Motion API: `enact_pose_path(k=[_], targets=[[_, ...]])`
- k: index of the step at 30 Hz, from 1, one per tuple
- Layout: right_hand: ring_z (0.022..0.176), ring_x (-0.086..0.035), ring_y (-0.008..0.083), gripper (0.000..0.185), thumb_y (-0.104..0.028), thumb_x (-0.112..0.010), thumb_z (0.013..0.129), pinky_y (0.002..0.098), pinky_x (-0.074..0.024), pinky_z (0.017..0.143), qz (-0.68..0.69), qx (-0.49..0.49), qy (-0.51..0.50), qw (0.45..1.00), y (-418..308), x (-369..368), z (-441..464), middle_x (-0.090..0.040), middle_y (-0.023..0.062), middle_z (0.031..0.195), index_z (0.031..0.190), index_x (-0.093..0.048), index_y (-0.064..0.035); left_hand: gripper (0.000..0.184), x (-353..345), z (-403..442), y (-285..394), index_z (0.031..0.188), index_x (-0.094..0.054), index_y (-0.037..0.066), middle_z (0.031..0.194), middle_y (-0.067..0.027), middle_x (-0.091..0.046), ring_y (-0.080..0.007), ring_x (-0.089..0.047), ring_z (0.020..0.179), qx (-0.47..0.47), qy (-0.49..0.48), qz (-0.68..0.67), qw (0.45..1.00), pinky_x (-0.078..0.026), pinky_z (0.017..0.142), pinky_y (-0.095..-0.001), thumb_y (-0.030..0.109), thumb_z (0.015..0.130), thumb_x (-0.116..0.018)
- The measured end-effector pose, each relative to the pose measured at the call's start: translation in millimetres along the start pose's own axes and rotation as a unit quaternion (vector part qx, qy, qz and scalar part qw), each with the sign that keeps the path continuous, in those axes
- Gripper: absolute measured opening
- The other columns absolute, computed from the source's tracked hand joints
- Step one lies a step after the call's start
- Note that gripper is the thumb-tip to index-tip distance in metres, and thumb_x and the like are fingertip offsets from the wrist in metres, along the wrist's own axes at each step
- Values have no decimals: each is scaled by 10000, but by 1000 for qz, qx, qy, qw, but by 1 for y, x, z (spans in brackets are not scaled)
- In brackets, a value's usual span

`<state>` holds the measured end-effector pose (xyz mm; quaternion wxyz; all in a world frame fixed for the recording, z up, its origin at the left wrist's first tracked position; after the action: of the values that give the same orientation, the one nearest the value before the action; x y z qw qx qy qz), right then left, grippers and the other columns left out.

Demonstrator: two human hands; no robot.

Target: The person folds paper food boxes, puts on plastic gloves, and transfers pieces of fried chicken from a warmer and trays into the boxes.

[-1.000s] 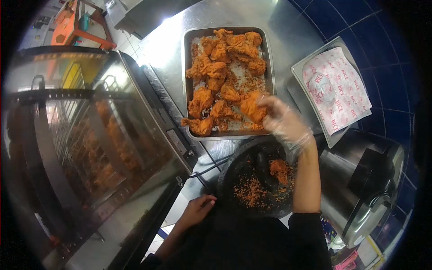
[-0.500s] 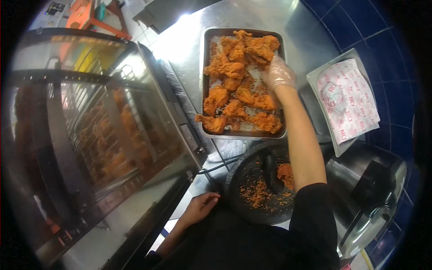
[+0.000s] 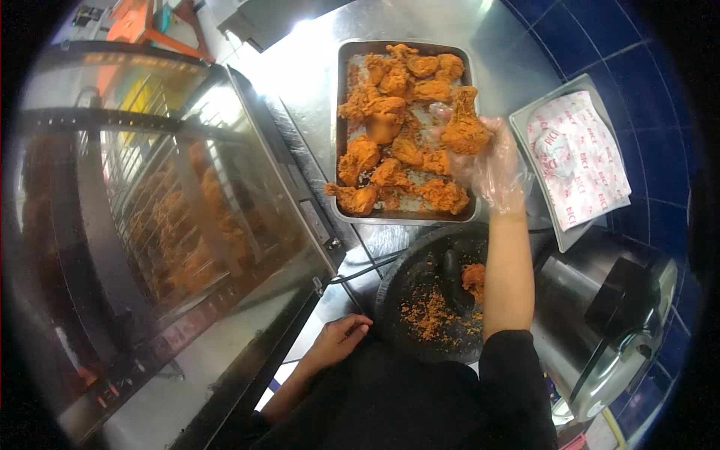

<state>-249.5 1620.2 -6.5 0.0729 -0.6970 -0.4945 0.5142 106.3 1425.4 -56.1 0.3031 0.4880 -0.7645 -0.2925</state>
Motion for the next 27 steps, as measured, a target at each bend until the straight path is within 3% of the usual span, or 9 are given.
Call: enact_pose_path(k=[1,5,9,13,16,19,23,25,27], targets=[[740,-689,247,476,-355,-567,928,265,-496,537,42,-38,-115,992,1,-2,-5,-698,192,1066,1272,-578,-28,221,-2,0,-1,1168,-657,58,976,-95,-703,-175,-670,822,-4,-7,5,1000,-529,763,-321,196,1005,-602],[621,-641,238,417,-293,-584,924,223,-480,452,134,15,-68,989,23,12,-25,-693,243,1011,1208,-605,12,227,-6,-4,2,1165,-659,47,965,-91,-704,-159,-665,833,-20,5,-19,1000,-528,776,-305,201,1008,-603],[842,-674,242,441,-267,-592,911,252,-518,524,212,-3,-44,976,51,34,-88,-670,209,1092,1251,-573,12,236,-9,-14,29,1166,-664,25,973,-84,-711,-147,-658,868,-33,-11,8,999,-523,789,-296,189,1010,-597],[1006,-645,208,447,-320,-606,923,351,-508,765,21,23,59,998,90,60,-238,-655,81,1181,1288,-581,-63,239,-32,-26,26,1171,-658,-4,981,-71,-694,-130,-623,892,-2,-60,4,998,-491,807,-272,159,1015,-581],[941,-629,149,584,-445,-663,913,272,-498,708,28,-2,287,958,123,74,-376,-651,10,1114,1397,-504,-161,247,-64,-39,37,1186,-644,-11,943,-48,-672,-104,-592,856,1,-150,-15,989,-477,777,-258,158,1015,-587],[878,-625,122,607,-481,-685,894,251,-476,663,25,98,310,945,144,106,-488,-660,1,1038,1373,-528,-142,251,-92,-47,47,1203,-635,-1,901,-23,-647,-82,-557,814,-61,-218,56,972,-462,747,-247,160,1016,-590],[833,-646,180,546,-300,-724,858,272,-499,686,-30,182,591,785,240,231,-624,-695,126,1003,1311,-571,-35,243,-146,-61,64,1204,-642,10,904,-24,-650,-86,-563,810,-122,-298,191,927,-465,739,-243,154,1013,-593],[930,-677,272,489,-273,-697,853,352,-535,806,-275,142,774,552,241,240,-682,-697,178,1044,1266,-602,-30,239,-168,-71,67,1201,-647,13,904,-26,-650,-89,-567,810,-146,-309,216,915,-468,742,-244,150,1012,-595],[991,-669,312,460,-250,-681,855,377,-520,875,-322,40,790,521,243,256,-710,-691,191,1095,1266,-613,-54,237,-185,-79,65,1193,-658,10,940,-43,-669,-99,-587,829,-156,-329,213,907,-484,769,-253,143,1005,-602]])
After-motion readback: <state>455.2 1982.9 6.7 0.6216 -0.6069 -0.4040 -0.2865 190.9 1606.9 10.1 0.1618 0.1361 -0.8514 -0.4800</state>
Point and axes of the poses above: each hand's wrist, its own z-axis towards the middle knuckle, its own x-axis out of the back of the hand, y = z × x, the point moved 4 cm from there along z, towards the middle knuckle
